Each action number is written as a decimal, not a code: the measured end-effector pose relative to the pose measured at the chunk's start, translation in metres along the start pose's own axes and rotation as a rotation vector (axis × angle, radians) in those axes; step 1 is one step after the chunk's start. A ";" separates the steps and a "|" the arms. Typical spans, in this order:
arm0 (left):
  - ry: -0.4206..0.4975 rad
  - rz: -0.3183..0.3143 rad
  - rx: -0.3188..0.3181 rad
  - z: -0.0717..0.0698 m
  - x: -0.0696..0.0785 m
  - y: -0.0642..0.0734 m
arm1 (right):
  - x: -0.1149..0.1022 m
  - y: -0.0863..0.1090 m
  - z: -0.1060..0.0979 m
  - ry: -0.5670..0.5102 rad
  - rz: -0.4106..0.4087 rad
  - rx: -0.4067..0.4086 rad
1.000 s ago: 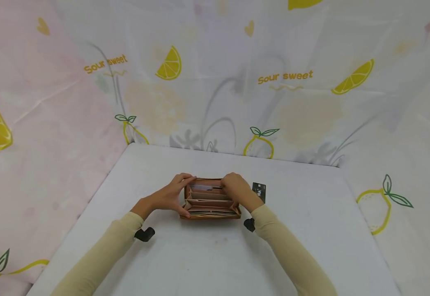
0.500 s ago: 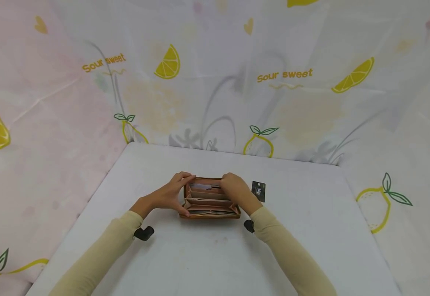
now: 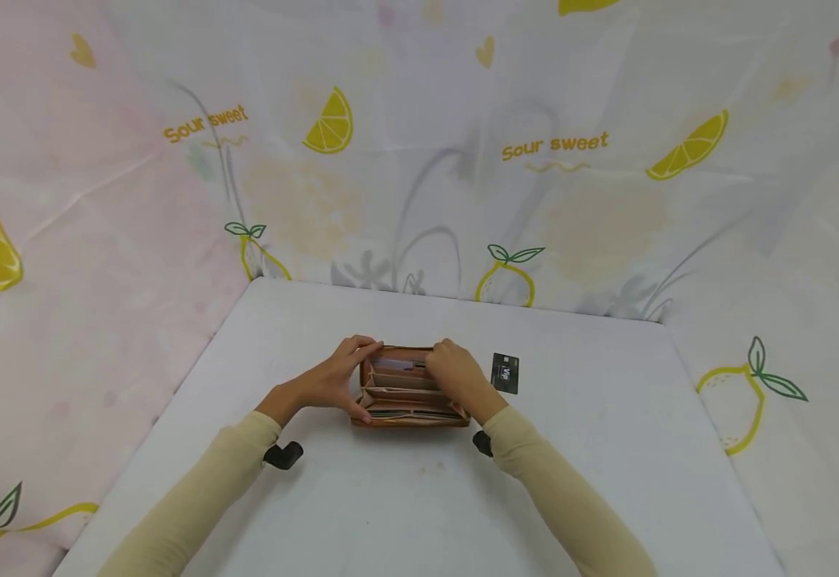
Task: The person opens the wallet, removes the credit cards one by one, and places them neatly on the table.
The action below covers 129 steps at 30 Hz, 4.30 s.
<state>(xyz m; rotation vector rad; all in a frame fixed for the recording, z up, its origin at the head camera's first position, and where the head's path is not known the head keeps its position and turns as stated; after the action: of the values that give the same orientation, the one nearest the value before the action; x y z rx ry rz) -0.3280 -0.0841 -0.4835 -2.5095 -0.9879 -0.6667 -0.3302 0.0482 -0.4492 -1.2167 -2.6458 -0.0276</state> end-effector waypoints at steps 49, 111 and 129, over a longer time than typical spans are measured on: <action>0.005 0.015 0.021 -0.001 0.003 0.003 | 0.032 0.006 -0.024 -0.450 0.026 0.114; -0.002 0.000 0.004 0.000 -0.004 0.001 | 0.202 0.166 0.113 -1.027 1.056 -0.021; 0.020 -0.029 -0.012 0.003 -0.004 0.001 | 0.199 0.157 0.112 -0.877 1.010 -0.032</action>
<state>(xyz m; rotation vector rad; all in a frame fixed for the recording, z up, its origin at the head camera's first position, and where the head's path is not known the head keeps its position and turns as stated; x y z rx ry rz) -0.3293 -0.0860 -0.4882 -2.4980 -1.0185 -0.7071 -0.3595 0.3126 -0.5279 -2.9090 -2.1620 0.7780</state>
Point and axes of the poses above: each hand's wrist, its own y-axis away from the middle knuckle, its own z-axis out of the palm, x = y × z, the point moved 10 cm from there along -y, towards the middle knuckle, and after that the axes turned 1 degree about y, right-handed, at the moved point
